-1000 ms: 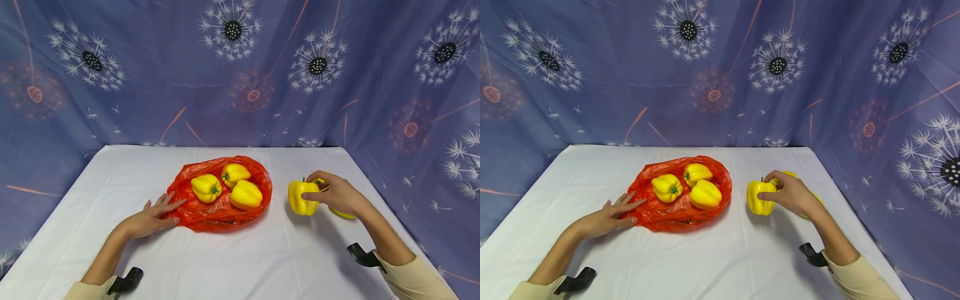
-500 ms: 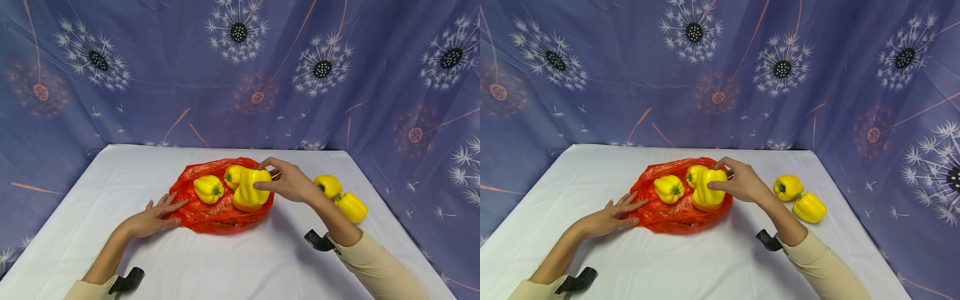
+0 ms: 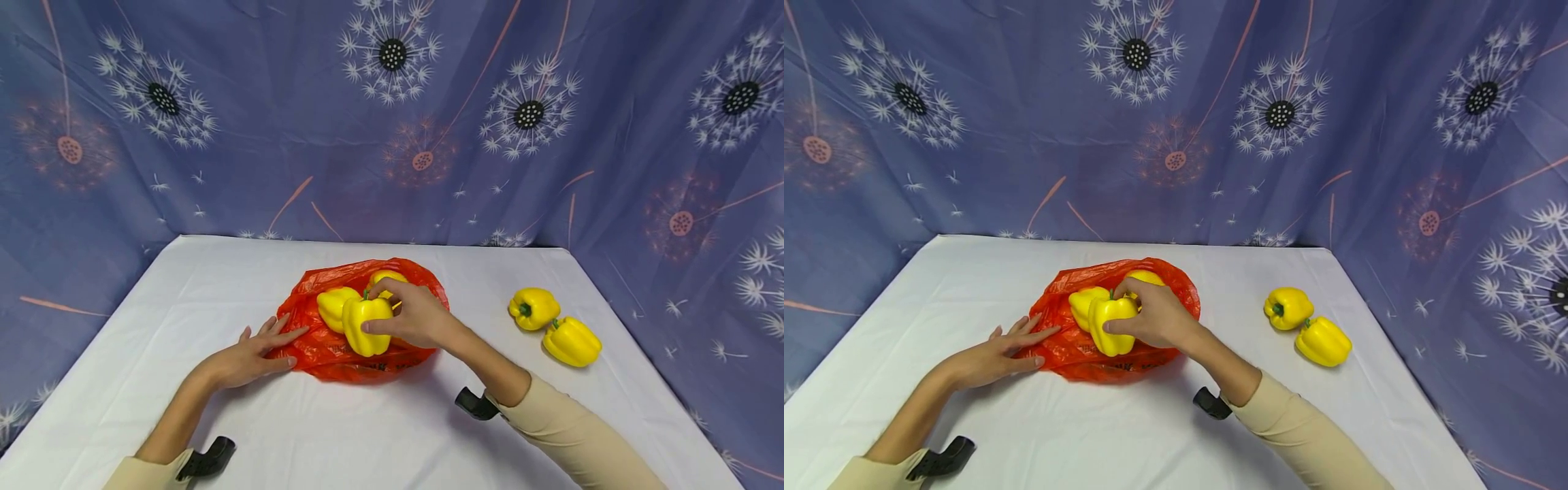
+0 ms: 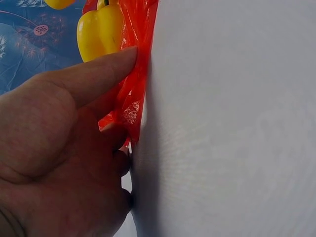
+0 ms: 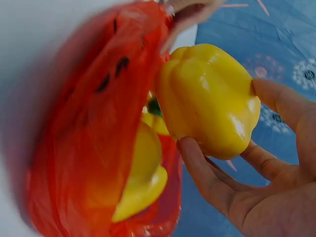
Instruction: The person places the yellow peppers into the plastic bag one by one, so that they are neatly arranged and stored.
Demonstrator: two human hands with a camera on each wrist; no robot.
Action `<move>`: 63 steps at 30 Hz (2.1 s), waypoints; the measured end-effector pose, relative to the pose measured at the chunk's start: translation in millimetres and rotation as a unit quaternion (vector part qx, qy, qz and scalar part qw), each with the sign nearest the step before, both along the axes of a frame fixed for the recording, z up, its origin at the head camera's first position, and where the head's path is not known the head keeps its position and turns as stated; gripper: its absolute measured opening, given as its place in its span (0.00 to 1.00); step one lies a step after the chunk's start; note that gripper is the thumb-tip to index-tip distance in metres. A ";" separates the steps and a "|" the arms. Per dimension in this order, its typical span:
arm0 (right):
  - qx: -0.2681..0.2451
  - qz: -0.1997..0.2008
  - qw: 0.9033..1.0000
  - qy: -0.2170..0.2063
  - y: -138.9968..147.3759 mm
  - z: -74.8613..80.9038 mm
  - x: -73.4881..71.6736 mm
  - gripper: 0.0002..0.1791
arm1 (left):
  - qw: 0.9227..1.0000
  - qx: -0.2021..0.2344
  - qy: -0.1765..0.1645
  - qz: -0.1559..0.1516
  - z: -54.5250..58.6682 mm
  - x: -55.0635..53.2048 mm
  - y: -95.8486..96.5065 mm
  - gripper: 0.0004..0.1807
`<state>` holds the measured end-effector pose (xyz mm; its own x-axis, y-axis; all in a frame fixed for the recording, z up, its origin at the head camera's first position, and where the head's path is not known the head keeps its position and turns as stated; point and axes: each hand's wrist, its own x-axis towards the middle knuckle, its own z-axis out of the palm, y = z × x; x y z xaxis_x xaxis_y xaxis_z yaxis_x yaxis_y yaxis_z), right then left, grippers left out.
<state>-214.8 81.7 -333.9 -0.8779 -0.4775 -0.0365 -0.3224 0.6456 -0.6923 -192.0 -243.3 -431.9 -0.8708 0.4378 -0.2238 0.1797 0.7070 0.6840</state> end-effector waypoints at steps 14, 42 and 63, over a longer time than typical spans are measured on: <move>0.036 -0.019 0.998 0.048 -24.1 -22.5 -7.0 0.23 | 1.000 0.011 -0.001 0.001 1.4 1.7 0.6 0.37; 0.052 -0.043 0.996 0.059 -41.7 -36.0 -29.8 0.27 | 1.000 0.017 0.007 0.000 1.0 3.2 0.5 0.37; 0.070 -0.066 0.995 0.002 -40.8 -37.5 -32.7 0.37 | 1.000 0.017 0.006 0.001 2.0 2.8 1.0 0.37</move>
<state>-247.5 41.0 -371.4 -0.9326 -0.3494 -0.0909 -0.2315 0.7720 -0.5920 -189.3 -242.3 -429.9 -0.8743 0.4429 -0.1984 0.1866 0.6842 0.7050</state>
